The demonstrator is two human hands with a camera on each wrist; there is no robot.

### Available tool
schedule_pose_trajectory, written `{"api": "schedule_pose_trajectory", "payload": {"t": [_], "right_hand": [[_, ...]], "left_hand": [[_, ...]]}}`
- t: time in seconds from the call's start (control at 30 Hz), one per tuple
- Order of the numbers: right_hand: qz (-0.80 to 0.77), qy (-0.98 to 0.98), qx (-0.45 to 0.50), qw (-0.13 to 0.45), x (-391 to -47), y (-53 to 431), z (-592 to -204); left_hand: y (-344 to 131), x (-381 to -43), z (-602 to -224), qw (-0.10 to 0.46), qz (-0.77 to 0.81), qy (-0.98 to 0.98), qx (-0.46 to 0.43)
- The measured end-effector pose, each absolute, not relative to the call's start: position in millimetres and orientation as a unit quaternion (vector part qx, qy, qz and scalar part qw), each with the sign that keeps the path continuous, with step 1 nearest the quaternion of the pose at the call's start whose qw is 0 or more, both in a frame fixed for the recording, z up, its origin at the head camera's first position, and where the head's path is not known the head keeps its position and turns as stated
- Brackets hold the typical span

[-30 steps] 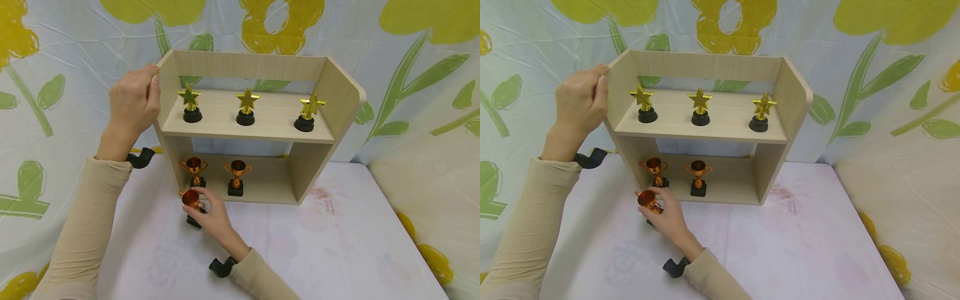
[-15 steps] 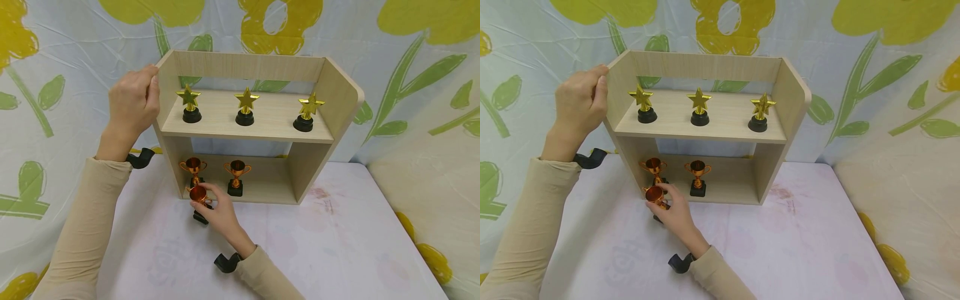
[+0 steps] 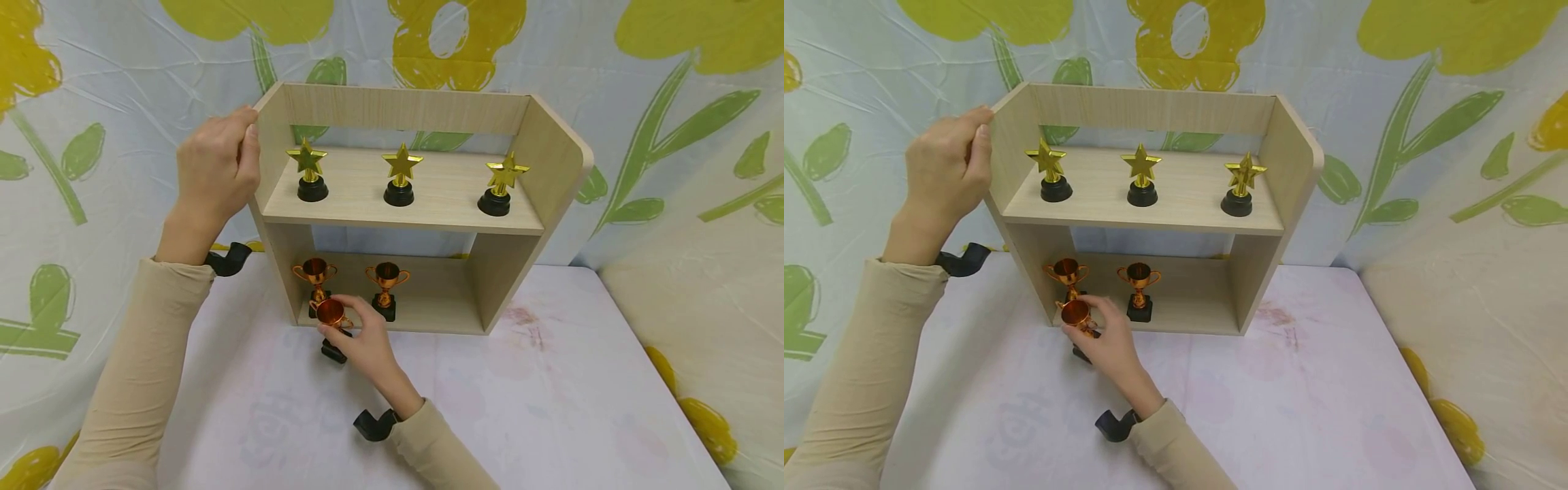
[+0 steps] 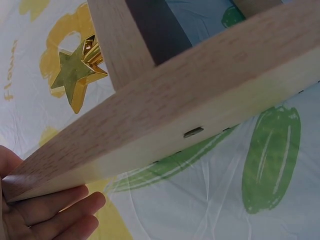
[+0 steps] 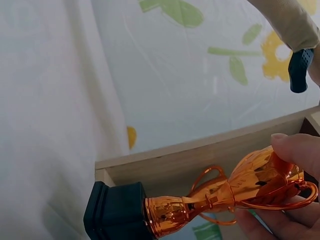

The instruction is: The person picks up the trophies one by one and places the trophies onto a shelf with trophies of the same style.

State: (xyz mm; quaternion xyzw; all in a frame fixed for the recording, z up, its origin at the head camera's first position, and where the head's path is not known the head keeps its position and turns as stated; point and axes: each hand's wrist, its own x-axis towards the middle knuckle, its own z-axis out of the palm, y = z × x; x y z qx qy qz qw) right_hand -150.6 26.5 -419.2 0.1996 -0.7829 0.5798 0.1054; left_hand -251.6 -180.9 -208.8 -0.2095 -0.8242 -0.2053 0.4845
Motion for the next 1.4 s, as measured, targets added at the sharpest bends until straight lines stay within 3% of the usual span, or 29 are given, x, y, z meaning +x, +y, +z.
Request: {"api": "schedule_pose_trajectory", "payload": {"t": [0.63,0.9,1.4], "right_hand": [[0.58,-0.786,0.179,0.118,-156.5,36.1,-417.4],[0.593,-0.782,0.158,0.109,-151.0,40.4,-398.6],[0.584,-0.784,0.154,0.143,-165.0,52.5,-413.2]], "left_hand": [[-180.8,-251.7,-208.0,0.487,-0.202,-0.823,-0.211],[-181.5,-250.8,-207.6,0.484,-0.202,-0.825,-0.209],[-181.0,-251.9,-208.7,0.485,-0.204,-0.824,-0.209]]}}
